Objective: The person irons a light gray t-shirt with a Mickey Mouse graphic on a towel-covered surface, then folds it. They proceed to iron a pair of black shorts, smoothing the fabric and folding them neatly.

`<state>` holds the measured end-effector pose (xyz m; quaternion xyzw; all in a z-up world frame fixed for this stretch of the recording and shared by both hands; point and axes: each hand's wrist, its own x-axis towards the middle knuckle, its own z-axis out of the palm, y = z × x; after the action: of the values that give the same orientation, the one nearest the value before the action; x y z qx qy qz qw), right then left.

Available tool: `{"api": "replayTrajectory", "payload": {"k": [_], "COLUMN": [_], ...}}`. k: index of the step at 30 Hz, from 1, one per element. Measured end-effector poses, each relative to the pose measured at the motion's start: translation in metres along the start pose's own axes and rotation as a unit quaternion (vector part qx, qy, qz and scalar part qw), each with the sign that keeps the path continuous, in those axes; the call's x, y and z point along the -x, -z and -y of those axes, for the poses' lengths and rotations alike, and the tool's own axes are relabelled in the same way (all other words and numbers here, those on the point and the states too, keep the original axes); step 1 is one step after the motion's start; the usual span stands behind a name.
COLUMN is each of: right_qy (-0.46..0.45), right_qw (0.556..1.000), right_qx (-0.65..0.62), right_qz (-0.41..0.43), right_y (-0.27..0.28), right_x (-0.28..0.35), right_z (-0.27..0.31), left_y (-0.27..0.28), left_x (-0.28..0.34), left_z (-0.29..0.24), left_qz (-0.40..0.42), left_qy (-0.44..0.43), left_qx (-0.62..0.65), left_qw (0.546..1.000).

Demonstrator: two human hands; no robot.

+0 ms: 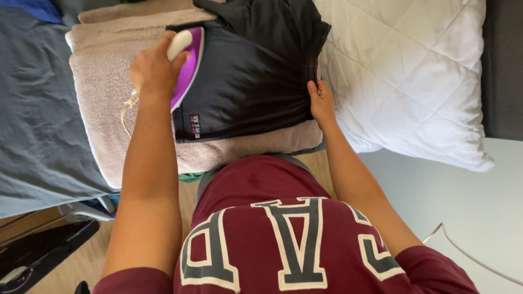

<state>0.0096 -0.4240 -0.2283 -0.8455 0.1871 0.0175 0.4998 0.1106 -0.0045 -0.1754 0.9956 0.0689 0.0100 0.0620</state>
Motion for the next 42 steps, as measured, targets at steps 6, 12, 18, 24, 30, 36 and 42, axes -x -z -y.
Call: {"api": "replayTrajectory", "payload": {"k": [6, 12, 18, 24, 30, 36, 42], "right_qy": [-0.050, -0.109, -0.111, -0.085, -0.018, -0.019, -0.073], "right_qw": [0.998, 0.989, 0.988, 0.992, 0.996, 0.992, 0.986], "right_qx": [-0.011, -0.041, -0.074, -0.025, 0.059, 0.081, 0.064], "right_qz": [0.036, 0.087, 0.075, 0.093, 0.065, 0.093, 0.138], "right_y": [0.006, 0.015, 0.014, 0.016, 0.011, 0.009, 0.013], "right_x": [0.001, 0.001, 0.006, 0.001, -0.023, -0.030, -0.007], "right_z": [0.012, 0.016, 0.006, 0.003, -0.050, -0.072, -0.023], "left_y": [-0.008, 0.037, 0.044, 0.014, 0.022, -0.022, 0.068], "left_x": [-0.020, -0.012, 0.029, 0.025, 0.034, 0.023, 0.071], "left_z": [0.029, -0.003, -0.051, -0.057, -0.018, 0.062, 0.034], "left_qz": [0.009, -0.091, -0.006, -0.074, 0.061, 0.054, -0.014], "left_qy": [0.003, -0.164, -0.383, -0.297, -0.281, 0.000, -0.004], "left_qx": [-0.019, -0.019, -0.011, -0.077, 0.025, -0.062, 0.016], "left_qw": [1.000, 0.982, 0.923, 0.949, 0.958, 0.997, 1.000]}}
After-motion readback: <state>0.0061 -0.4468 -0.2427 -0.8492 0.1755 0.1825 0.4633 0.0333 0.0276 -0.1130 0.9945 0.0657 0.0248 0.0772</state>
